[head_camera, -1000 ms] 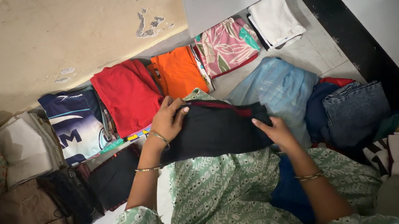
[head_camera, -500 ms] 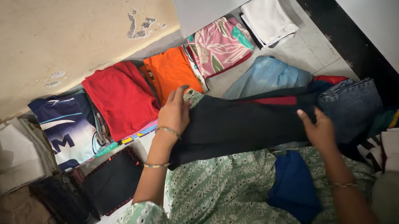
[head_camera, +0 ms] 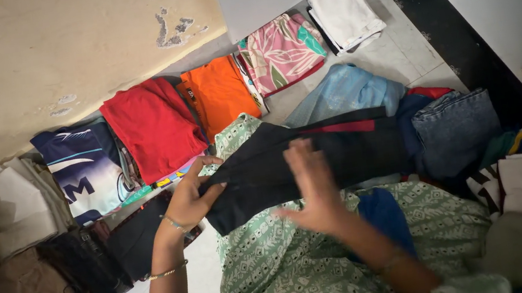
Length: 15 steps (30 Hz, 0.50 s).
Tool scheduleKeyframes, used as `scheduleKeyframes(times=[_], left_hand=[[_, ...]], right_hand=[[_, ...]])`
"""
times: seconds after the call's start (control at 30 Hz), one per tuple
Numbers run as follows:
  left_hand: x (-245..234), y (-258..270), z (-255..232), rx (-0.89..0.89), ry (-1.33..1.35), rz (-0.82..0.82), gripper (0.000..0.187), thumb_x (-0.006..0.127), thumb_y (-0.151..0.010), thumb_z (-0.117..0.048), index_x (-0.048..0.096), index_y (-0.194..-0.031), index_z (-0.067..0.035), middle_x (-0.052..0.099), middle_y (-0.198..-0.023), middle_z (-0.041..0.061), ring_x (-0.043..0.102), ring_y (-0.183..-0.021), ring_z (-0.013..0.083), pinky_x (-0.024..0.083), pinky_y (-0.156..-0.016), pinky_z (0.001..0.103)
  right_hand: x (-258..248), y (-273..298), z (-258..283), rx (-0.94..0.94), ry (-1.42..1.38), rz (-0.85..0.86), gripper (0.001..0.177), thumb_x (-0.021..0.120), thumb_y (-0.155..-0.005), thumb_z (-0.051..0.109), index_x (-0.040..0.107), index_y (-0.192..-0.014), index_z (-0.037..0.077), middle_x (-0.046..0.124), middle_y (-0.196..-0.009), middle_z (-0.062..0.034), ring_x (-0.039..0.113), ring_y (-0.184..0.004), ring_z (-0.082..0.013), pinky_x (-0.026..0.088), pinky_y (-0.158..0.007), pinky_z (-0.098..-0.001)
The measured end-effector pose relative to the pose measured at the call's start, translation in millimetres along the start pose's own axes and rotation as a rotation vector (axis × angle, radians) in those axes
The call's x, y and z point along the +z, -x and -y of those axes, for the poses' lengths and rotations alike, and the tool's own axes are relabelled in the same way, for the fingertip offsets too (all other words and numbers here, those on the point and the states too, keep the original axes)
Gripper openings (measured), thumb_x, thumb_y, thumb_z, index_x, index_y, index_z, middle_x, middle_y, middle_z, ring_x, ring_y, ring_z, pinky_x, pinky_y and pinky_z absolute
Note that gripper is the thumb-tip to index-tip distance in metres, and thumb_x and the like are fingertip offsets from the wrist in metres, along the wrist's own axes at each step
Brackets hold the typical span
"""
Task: The person picks up, unfolds, and refolds various garments including a black-and-red shirt, blue shorts, and a white t-shirt, before placing them back into a closet shelf.
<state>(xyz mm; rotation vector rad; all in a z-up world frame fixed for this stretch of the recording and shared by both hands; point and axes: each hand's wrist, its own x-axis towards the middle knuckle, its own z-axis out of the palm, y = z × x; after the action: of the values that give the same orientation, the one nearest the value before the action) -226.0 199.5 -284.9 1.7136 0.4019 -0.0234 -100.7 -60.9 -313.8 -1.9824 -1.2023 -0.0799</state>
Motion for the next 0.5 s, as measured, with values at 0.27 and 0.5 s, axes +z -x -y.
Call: scheduleKeyframes(times=[0.27, 0.5], left_hand=[[14, 13, -58, 0.175, 0.296, 0.316, 0.038, 0.059, -0.100, -0.003, 0.051, -0.137, -0.002, 0.058, -0.131, 0.002, 0.058, -0.115, 0.0062, 0.056, -0.090, 0.027], [42, -25, -60, 0.427, -0.316, 0.010, 0.067, 0.080, -0.085, -0.024, 0.051, -0.143, -0.006, 0.063, -0.129, 0.008, 0.061, -0.108, 0.0225, 0.050, -0.086, 0.035]], right_hand=[[63, -3, 40, 0.122, -0.538, 0.019, 0.090, 0.071, -0.084, 0.012, 0.027, -0.160, -0.003, 0.033, -0.165, -0.0242, 0.028, -0.155, -0.0425, 0.022, -0.124, -0.0569], [82, 42, 0, 0.594, -1.627, -0.513, 0.047, 0.056, -0.102, 0.009, 0.047, -0.147, -0.003, 0.053, -0.146, -0.0142, 0.053, -0.134, -0.0253, 0.041, -0.115, -0.0405]])
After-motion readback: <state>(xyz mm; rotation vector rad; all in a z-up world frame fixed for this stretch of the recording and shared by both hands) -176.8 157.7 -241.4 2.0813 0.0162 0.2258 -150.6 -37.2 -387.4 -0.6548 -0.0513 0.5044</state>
